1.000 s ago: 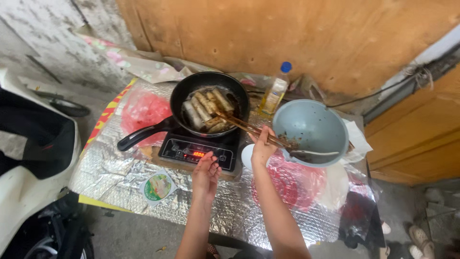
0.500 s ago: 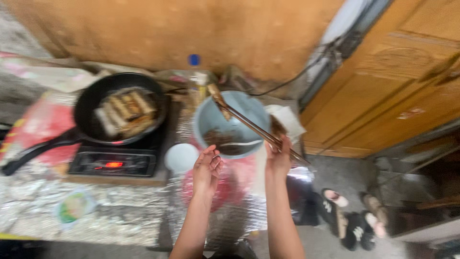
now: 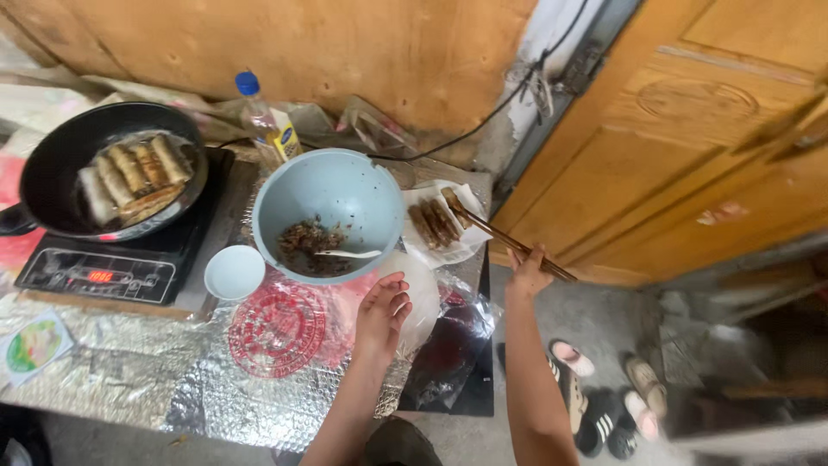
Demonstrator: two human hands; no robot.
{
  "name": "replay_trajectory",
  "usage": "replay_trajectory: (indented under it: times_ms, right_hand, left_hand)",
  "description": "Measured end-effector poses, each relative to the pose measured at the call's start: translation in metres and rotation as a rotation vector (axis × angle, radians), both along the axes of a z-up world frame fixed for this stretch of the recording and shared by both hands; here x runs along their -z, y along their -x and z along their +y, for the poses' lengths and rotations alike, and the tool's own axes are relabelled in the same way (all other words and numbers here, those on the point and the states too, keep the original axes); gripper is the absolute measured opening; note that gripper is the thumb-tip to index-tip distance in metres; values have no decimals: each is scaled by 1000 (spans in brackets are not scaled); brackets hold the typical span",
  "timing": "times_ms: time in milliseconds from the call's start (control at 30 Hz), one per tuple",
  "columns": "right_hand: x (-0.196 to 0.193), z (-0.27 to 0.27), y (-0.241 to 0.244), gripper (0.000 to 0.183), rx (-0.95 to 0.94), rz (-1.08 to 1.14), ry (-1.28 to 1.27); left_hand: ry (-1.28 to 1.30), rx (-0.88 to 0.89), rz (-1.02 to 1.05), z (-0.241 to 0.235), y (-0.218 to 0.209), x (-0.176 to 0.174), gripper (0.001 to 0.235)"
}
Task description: The person prepares spring rolls by placing filling onto rice paper wrappers, rolling them, and placing them into a pan on an induction cooktop. They use chopsticks to turn the rolls as they fry and transfer finished rolls to a plate.
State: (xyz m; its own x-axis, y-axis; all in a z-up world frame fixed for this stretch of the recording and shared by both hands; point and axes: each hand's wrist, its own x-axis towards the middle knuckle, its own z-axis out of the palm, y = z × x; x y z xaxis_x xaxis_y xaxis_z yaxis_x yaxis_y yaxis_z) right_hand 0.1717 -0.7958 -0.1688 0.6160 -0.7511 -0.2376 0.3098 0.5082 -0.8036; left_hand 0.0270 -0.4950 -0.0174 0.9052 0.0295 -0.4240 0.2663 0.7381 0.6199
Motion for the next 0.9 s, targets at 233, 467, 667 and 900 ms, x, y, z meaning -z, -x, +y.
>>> replay_trajectory:
  times_ms: [233, 467, 667, 900]
  right_hand:
    - [27, -2, -31, 33, -10, 74, 35]
    - [4, -1, -22, 38, -73, 80, 88]
    - [-73, 38, 16, 24, -134, 10, 369]
    - [-180, 141, 78, 23, -127, -151, 945]
  left_hand:
    - [-36, -74, 8, -3, 2, 0, 18]
    - [-10, -57, 13, -13, -1, 14, 19]
    - [9, -46, 19, -16, -4, 12, 20]
    - [104, -67, -96, 13, -6, -9, 19]
